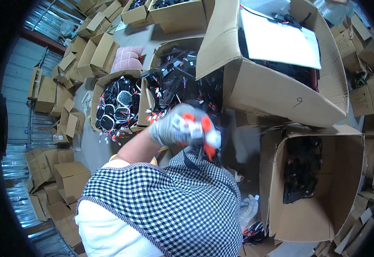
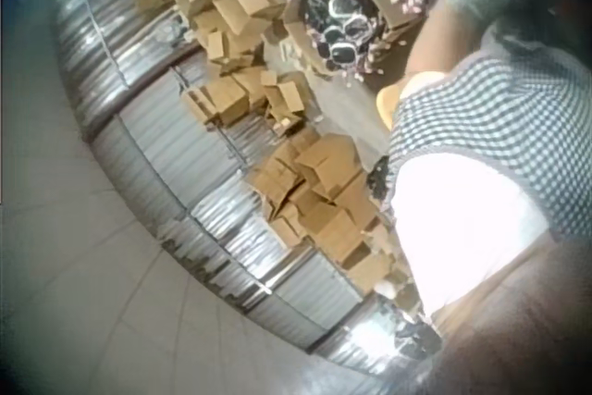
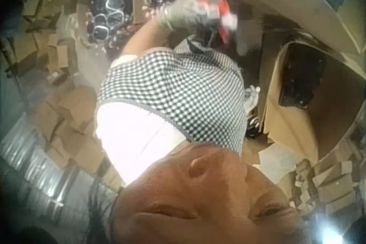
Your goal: The person assembles electronic wire harnesses with digital LCD displays by hand, taking the components from cardboard boxes.
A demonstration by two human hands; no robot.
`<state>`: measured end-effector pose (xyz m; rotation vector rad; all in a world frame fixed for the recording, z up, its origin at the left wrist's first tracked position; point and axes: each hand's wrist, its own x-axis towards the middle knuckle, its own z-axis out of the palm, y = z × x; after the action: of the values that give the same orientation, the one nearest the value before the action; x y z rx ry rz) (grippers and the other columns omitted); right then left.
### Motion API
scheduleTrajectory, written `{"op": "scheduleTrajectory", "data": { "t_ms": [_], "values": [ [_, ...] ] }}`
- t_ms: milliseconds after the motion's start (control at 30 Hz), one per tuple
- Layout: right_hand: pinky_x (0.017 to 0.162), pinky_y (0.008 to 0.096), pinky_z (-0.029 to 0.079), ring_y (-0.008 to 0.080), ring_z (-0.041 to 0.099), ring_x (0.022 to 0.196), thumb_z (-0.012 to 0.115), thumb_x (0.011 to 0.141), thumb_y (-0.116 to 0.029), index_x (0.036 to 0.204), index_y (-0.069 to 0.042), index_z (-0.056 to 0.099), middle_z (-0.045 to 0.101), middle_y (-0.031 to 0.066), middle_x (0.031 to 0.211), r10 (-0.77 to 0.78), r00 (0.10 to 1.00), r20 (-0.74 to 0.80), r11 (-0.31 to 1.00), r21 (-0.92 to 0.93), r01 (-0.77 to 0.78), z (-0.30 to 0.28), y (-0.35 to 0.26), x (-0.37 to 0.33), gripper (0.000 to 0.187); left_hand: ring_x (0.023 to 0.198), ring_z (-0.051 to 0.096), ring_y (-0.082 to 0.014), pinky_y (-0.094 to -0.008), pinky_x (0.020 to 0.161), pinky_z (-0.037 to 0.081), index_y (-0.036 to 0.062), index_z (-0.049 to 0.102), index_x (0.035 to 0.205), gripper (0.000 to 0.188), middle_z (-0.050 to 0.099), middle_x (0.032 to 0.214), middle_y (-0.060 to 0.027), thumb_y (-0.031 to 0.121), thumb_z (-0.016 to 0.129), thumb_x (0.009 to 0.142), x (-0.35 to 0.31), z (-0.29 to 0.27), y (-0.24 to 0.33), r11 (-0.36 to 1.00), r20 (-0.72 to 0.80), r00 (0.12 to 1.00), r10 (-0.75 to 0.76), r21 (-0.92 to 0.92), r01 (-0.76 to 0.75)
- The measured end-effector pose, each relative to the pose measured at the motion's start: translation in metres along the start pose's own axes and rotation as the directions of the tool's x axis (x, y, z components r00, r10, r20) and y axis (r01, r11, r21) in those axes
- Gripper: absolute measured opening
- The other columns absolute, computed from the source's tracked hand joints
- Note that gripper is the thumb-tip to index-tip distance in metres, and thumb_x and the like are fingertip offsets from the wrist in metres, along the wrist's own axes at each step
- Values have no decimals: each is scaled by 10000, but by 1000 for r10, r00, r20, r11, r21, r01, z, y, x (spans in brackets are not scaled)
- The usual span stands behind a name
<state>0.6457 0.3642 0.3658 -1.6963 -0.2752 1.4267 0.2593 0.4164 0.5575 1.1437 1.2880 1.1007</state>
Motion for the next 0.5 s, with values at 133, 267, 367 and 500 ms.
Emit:
{"op": "scheduleTrajectory", "data": {
  "t_ms": [133,267,367,500],
  "values": [
    [598,217,383,85,431,646,577,863,-297,962,-26,569,472,1,698,-36,993,116,999,-25,39,-7,-2,14,289,725,608,-118,-227,677,485,48,655,961,159,643,785,-37,127,575,848,32,-71,-2,863,-354,910,218,506,-10],
    [559,195,391,86,459,618,573,859,-370,1000,5,552,519,26,717,4,975,222,996,-93,17,-30,11,40,402,775,584,-116,-236,694,492,43,548,1182,290,624,939,-31,54,481,900,57,-183,-13,395,-392,785,480,895,206],
    [504,194,382,85,459,573,574,847,-346,1009,17,545,517,19,670,8,974,228,995,-100,15,-44,23,46,399,835,582,-130,-270,726,495,30,530,1193,280,610,1024,-24,59,457,924,66,-239,-23,953,-620,724,304,210,-220],
    [525,198,385,93,469,576,597,843,-324,976,7,560,530,23,677,65,974,217,997,-50,-55,-55,31,36,359,631,574,-78,-230,529,437,26,614,955,276,618,755,10,292,583,890,99,-223,-64,881,-708,525,472,389,-268]
  ]
}}
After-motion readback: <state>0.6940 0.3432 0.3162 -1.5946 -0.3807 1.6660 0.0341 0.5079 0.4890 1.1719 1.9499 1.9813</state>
